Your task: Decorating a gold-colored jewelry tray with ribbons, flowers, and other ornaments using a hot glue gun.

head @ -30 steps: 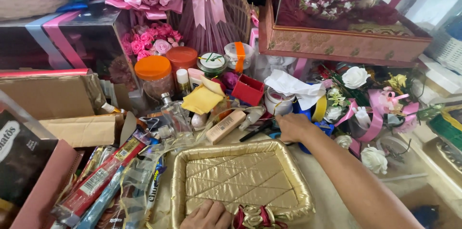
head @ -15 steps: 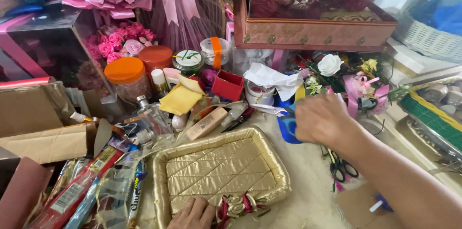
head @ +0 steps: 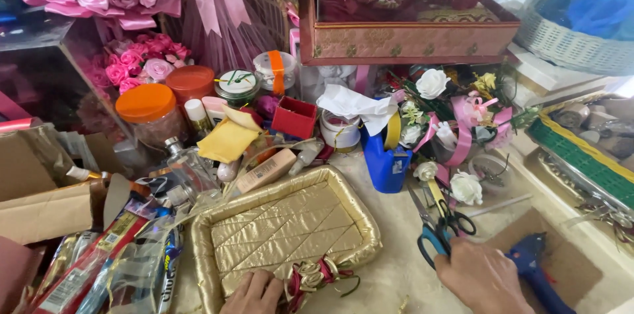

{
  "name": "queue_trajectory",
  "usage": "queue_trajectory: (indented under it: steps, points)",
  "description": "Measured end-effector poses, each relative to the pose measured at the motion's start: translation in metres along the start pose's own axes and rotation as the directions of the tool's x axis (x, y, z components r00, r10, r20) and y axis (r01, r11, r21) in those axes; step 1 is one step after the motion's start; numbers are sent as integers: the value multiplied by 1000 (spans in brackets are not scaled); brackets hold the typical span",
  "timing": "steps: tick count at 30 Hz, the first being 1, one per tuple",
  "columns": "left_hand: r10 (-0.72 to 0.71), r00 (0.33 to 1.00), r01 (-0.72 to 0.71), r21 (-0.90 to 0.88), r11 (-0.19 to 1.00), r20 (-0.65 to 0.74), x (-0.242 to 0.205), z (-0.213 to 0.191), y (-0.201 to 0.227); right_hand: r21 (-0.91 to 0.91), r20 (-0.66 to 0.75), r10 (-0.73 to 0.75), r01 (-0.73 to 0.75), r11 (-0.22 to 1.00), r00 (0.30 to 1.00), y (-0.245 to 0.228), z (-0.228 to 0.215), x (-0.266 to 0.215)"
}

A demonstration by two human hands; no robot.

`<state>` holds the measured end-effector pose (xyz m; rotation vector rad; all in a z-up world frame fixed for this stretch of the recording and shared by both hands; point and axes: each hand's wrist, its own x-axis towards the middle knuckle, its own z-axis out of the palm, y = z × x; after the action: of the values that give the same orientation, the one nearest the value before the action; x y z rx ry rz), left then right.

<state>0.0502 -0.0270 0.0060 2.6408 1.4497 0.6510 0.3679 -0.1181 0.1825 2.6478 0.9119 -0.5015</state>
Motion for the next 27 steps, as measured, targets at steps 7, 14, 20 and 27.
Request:
queue_trajectory:
  steps: [7,14,20,27]
  points:
    - [150,905,-165,-3,986,-397,12,7,-1,159,-121,-51,70,985,991,-35,20,58]
    - [204,845,-216,33,976,-495,17,16,-6,244,-318,-108,191,951,942,-26,35,71]
    - [172,830,-178,41,983,-530,19,10,-1,229,-244,-70,128,965,967,2,-19,63]
    - [210,831,-212,56,976,-516,18,10,-2,-27,-53,-115,113,993,992,-1,-31,110]
